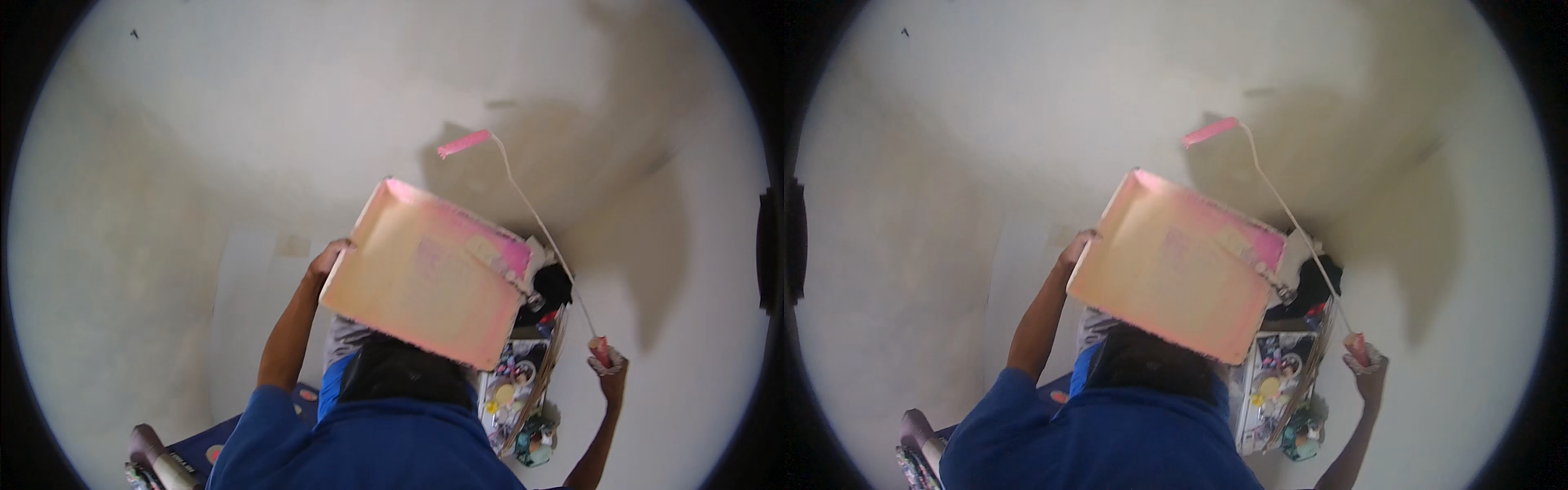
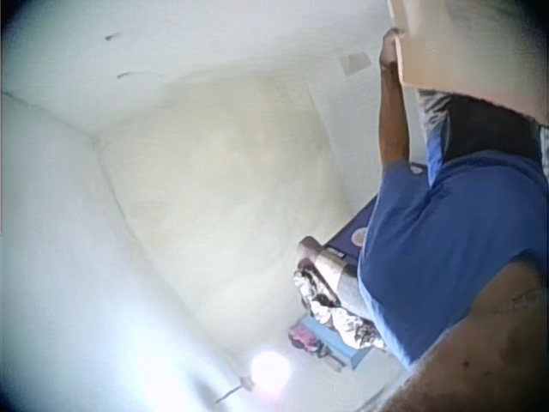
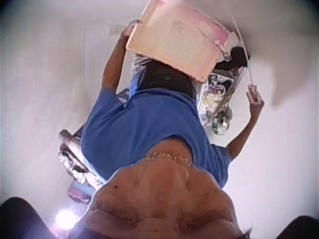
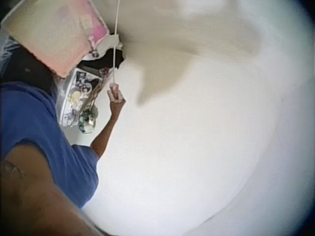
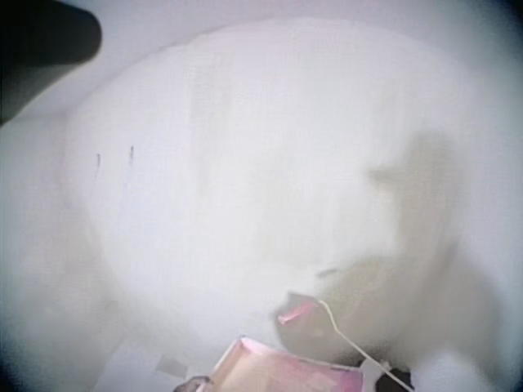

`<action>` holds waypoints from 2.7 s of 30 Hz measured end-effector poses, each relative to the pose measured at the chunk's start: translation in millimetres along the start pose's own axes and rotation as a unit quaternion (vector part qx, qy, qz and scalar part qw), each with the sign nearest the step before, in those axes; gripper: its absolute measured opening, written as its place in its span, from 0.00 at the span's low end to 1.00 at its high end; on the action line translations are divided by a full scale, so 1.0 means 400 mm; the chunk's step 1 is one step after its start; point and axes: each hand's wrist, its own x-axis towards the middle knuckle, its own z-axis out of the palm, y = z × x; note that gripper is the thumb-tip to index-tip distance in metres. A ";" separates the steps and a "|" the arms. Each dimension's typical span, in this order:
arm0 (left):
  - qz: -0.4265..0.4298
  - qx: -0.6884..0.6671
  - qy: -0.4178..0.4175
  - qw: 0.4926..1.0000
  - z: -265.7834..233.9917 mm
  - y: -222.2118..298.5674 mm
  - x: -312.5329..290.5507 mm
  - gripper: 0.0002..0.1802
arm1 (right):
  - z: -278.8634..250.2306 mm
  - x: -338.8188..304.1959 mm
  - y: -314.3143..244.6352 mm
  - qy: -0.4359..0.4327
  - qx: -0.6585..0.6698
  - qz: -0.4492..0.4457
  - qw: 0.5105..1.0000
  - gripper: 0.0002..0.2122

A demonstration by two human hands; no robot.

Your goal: The person paints a wall with pink paint using a roller, frequently reloading it from a paint tray.

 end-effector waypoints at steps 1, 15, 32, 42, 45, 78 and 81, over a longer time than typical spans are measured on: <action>-0.037 -0.026 0.009 0.999 0.019 0.008 -0.004 0.13 | -0.032 -0.024 -0.013 -0.024 -0.026 0.020 0.999 0.16; -0.075 -0.084 0.049 0.992 0.133 0.139 -0.042 0.28 | -0.205 0.112 -0.314 -0.174 -0.218 -0.009 0.960 0.16; -0.106 -0.084 0.035 0.990 0.114 0.111 -0.036 0.39 | -0.326 0.225 -0.426 -0.202 -0.332 -0.011 0.922 0.18; -0.144 -0.111 0.050 0.982 0.048 0.027 -0.005 0.31 | -0.392 0.182 -0.448 -0.175 -0.315 -0.020 0.933 0.13; -0.133 -0.111 0.048 0.984 0.094 0.077 -0.013 0.27 | -0.350 0.193 -0.418 -0.180 -0.297 -0.014 0.938 0.13; -0.151 -0.115 0.074 0.979 0.089 0.036 0.019 0.23 | -0.415 0.199 -0.418 -0.113 -0.316 -0.049 0.941 0.12; -0.147 -0.111 0.080 0.980 0.090 0.033 0.020 0.23 | -0.359 0.216 -0.476 -0.115 -0.335 -0.040 0.934 0.12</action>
